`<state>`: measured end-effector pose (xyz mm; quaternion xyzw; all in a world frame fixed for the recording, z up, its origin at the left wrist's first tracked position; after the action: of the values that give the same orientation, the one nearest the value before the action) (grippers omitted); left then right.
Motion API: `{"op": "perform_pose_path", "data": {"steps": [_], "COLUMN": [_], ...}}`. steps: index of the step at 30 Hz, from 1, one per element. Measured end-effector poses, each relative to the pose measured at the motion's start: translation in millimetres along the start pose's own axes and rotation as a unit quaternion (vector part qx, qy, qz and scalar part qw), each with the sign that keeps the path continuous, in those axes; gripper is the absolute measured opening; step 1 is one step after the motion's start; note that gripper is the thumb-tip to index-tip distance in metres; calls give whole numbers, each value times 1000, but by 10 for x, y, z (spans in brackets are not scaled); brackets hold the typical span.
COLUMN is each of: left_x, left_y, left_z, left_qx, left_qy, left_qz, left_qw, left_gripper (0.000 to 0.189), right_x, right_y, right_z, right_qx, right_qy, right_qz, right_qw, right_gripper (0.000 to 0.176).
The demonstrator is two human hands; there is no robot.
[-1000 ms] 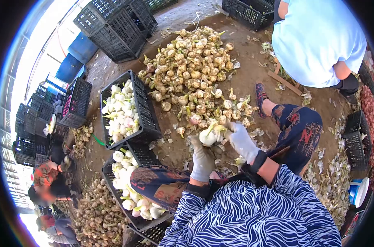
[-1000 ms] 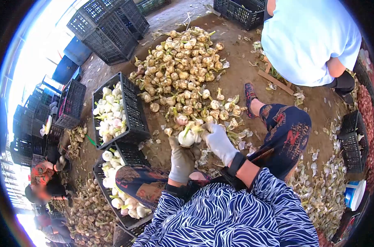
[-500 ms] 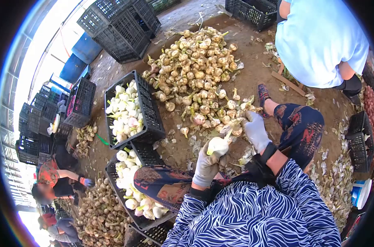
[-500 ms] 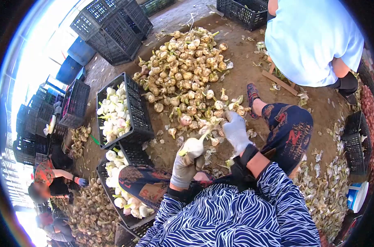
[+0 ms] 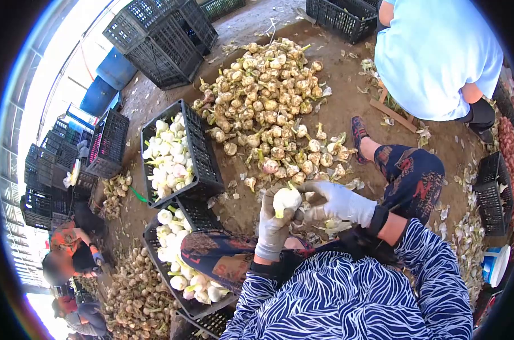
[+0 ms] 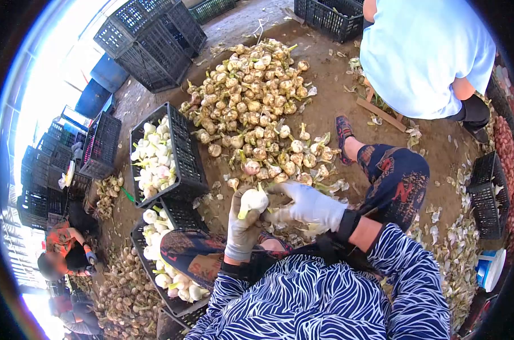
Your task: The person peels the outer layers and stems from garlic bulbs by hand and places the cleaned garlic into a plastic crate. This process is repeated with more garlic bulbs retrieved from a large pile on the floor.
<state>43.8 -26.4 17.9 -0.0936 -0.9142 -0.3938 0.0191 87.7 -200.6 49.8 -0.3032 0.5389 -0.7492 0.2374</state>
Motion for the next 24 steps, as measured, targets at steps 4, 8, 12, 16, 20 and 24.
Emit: {"op": "perform_pose_path", "data": {"steps": [4,8,12,16,20,24], "left_x": [-32,15,20,36,-37,-128], "left_y": [-47,-81,-85,-221,-108,-232], "left_z": [-65,5,1,-28,-98,153], "left_qx": [-63,-80,-68,-75,54,123], "left_qy": [33,96,63,-8,21,119], "left_qz": [-61,-33,-1,78,-26,13], "left_qw": [996,992,996,994,998,985], "left_gripper": [62,61,63,72,69,53], "right_x": [-110,-154,-287,-376,-284,-92], "right_y": [-86,17,260,362,43,-312], "right_z": [-171,-189,-124,-78,-129,-337], "right_qx": [-256,145,-167,-141,-81,194], "right_qy": [126,311,302,331,339,190], "right_qz": [-25,158,-37,7,133,282], "right_qw": [958,926,938,933,928,920], "right_gripper": [38,20,16,18,21,21]}}
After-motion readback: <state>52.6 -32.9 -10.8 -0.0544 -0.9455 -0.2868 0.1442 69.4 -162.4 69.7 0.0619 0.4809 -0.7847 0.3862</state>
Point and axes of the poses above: each hand's wrist, its own x-axis away from the middle knuckle, its own z-axis out of the back of the hand, y = z × x, the point moved 3 cm from there along -x, towards the middle knuckle, and after that the axes turned 5 degrees about -y, right-handed, at the moved point
